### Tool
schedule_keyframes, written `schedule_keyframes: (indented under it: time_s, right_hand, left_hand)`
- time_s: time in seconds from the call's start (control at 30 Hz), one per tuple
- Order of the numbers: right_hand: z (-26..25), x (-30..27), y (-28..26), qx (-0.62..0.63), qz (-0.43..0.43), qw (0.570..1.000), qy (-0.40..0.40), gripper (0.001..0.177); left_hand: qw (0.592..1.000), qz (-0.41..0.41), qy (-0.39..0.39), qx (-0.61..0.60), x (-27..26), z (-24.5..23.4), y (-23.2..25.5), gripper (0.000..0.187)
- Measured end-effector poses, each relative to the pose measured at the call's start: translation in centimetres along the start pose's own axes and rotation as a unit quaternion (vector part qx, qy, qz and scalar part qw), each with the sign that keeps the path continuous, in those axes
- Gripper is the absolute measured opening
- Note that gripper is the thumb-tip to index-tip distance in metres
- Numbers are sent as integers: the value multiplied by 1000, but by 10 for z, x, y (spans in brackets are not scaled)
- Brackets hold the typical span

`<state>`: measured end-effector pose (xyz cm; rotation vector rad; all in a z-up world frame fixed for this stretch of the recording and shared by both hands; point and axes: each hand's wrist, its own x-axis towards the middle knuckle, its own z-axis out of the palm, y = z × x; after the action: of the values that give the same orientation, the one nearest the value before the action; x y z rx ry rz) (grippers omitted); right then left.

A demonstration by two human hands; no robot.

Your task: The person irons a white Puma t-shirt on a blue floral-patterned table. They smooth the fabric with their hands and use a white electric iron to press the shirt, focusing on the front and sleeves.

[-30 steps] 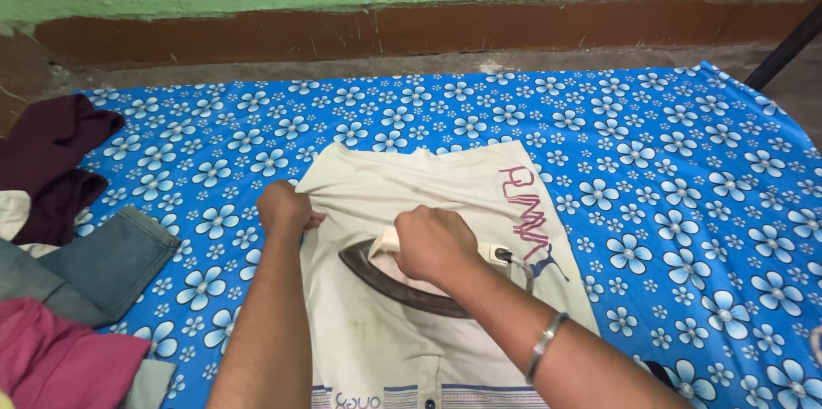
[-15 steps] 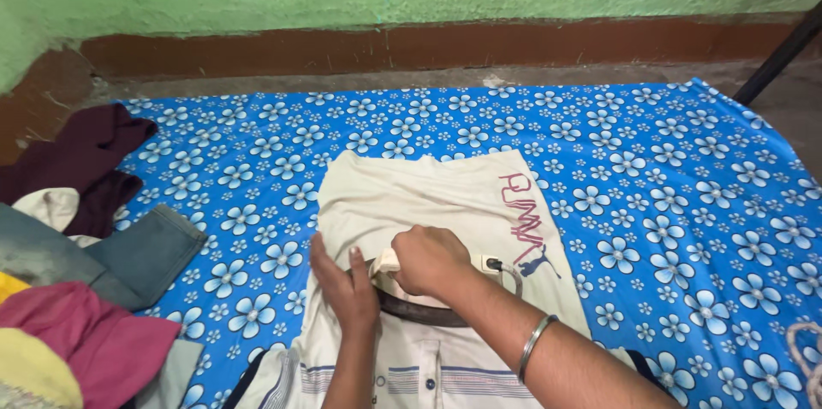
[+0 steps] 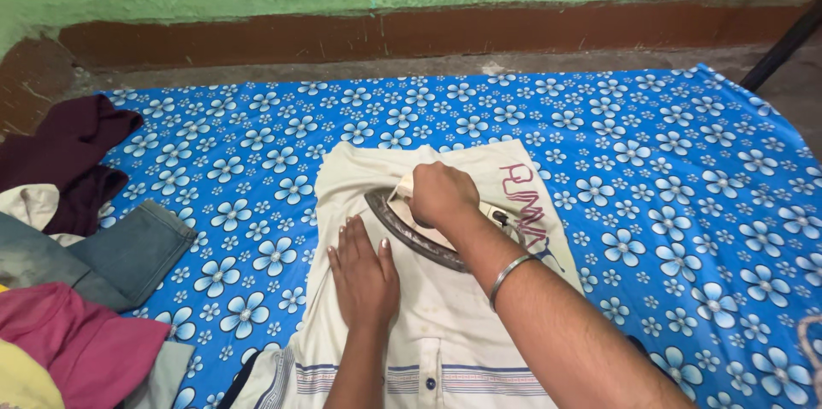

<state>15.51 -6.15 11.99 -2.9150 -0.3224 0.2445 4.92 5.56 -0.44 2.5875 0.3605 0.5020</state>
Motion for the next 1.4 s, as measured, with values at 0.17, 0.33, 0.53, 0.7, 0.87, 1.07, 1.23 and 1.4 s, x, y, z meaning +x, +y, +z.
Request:
schedule_keyframes:
  time_s: [0.17,0.33,0.53,0.7,0.87,1.07,1.23,1.4]
  right_hand:
    - [-10,-42,17,1,-3,999,-45,37]
    - [-9,-71,39,-5,-1,999,-45,28]
    - [3,-35,52,1,11,1000,16,25]
    - [1,-10,63,1,22,999,39,25]
    - [-10,-31,70,27,20,999,-4,34]
    - [-17,-79,92,-13,25,999,-45,32]
    - [-13,-59,100,1,61,998,-12,33]
    - [-9,-14,113,-14,66,997,26,30]
  left_hand:
    - [998,3,-21,62,3,9,-6,67]
    - [991,15,-42,129,4,13,-8,72]
    - [989,34,-33,140,2,19,-12,78]
    - [988,25,-42,150,3,21,-12,79]
    - [986,33,-36,157,3,20,-12,78]
    - [985,33,-33,164,1,20,-13,78]
    - [986,36,-31,161,0,22,-13,78]
    - [985,30,-38,167,3,25,-14,78]
